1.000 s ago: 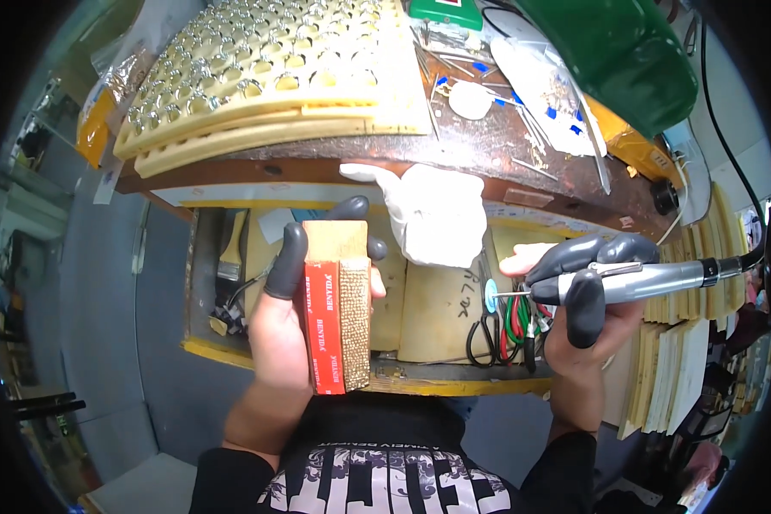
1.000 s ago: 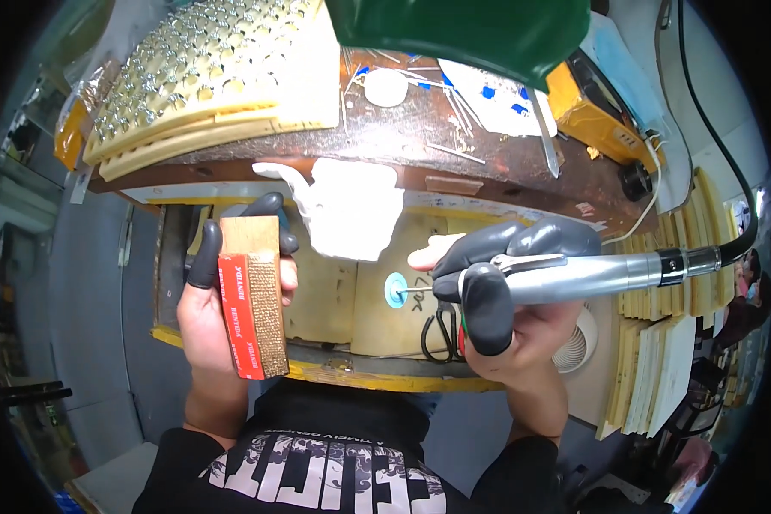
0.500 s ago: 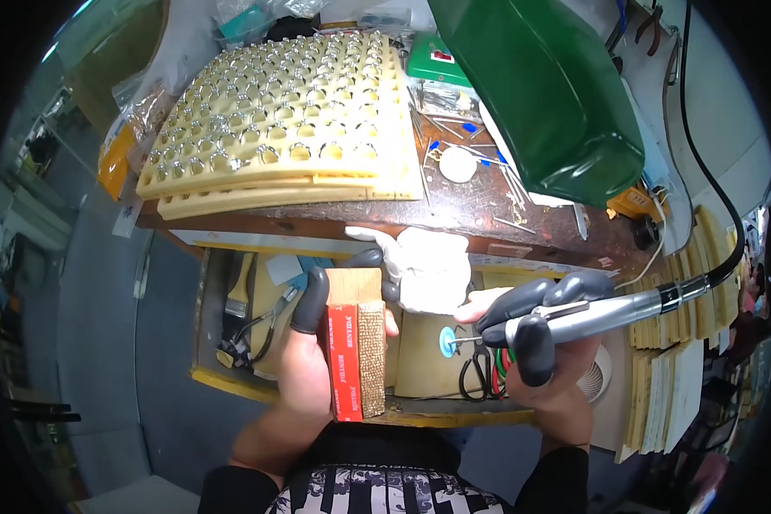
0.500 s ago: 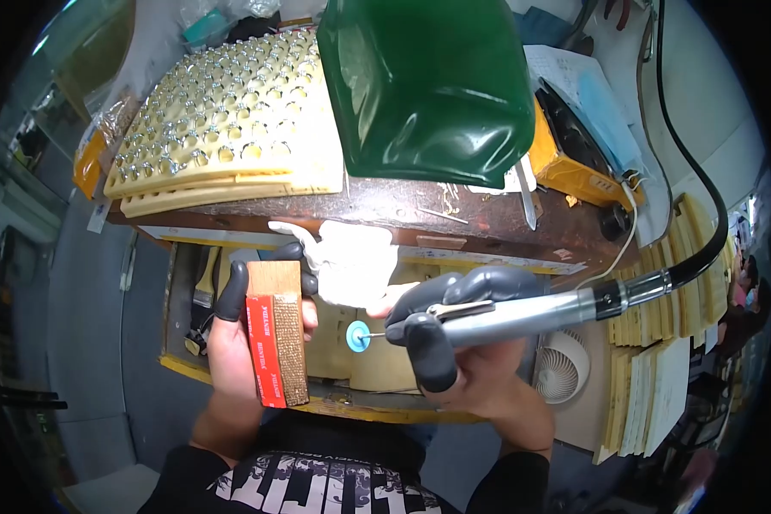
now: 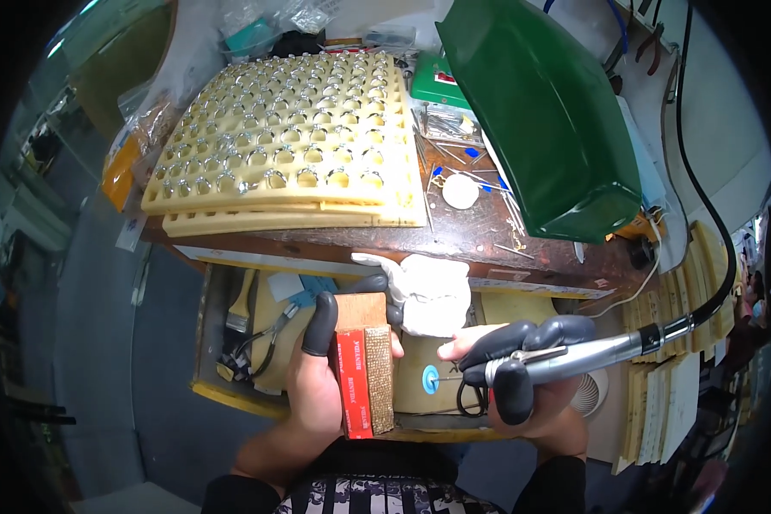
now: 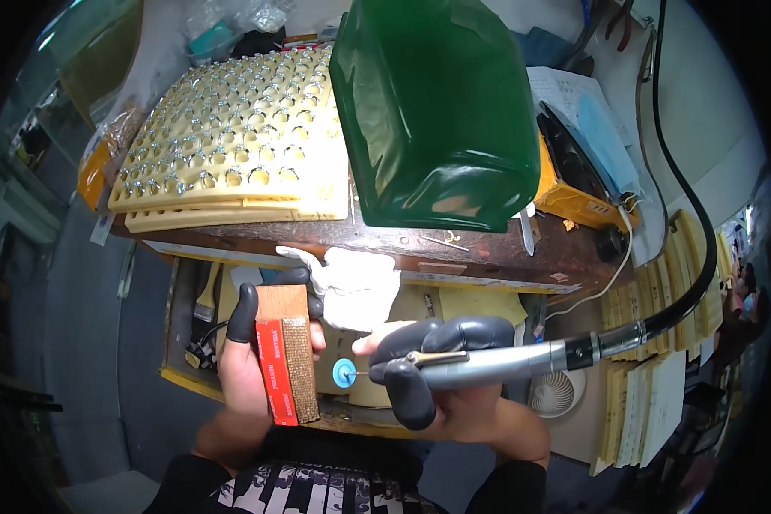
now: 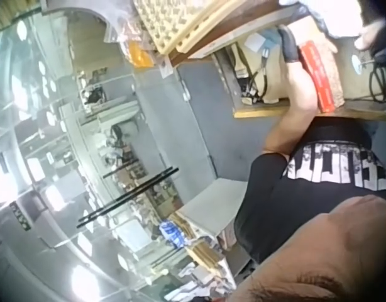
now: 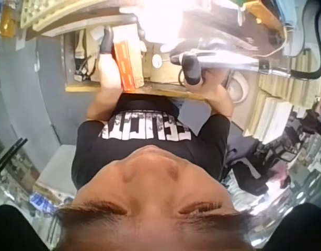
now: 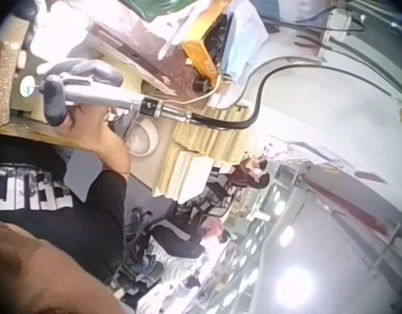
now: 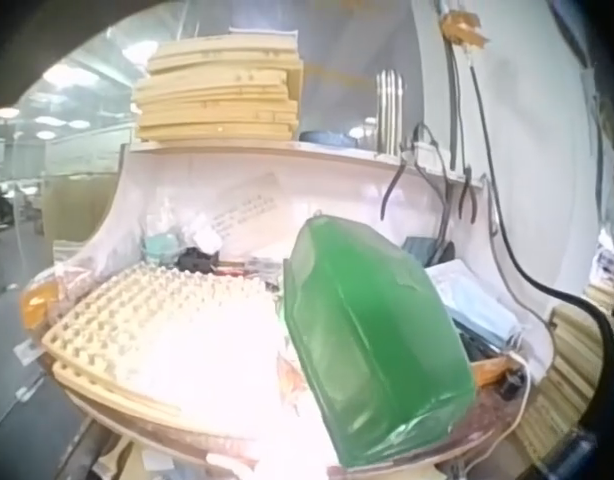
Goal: Engraving or setting stones on a jewelry piece using a pneumatic handpiece at a workbench.
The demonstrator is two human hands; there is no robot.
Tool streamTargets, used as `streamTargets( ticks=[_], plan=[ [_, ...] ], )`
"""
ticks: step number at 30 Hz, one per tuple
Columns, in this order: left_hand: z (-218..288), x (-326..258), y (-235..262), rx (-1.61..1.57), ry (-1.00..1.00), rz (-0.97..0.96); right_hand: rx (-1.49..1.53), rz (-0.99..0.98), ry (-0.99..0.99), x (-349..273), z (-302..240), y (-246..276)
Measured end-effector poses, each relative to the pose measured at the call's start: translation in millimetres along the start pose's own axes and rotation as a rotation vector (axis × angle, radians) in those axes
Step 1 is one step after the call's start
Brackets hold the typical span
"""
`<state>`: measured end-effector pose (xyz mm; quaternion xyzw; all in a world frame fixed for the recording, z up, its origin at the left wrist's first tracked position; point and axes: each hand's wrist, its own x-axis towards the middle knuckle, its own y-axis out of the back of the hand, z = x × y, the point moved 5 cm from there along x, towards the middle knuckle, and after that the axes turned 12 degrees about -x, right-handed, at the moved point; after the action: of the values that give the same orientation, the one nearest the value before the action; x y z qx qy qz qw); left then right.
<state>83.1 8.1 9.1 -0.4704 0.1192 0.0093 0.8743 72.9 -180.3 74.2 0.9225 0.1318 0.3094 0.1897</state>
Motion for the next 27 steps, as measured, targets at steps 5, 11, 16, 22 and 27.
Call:
streamTargets(
  ticks=[5,11,16,22,27],
  plan=[
    [-2,1,1,-0.017,-0.010,0.008,-0.020,-0.091,0.050,5,-10,3],
    [-3,1,0,-0.041,-0.001,-0.013,-0.020,-0.162,-0.030,3,-9,-4],
    [-5,1,5,-0.069,0.019,-0.012,-0.080,-0.095,0.046,11,-13,-9],
    [-3,0,4,-0.060,0.000,0.004,-0.229,-0.153,0.178,24,-17,-12],
    [-3,2,-1,-0.068,0.003,-0.025,-0.196,-0.066,0.153,24,-17,-15]
  ],
)
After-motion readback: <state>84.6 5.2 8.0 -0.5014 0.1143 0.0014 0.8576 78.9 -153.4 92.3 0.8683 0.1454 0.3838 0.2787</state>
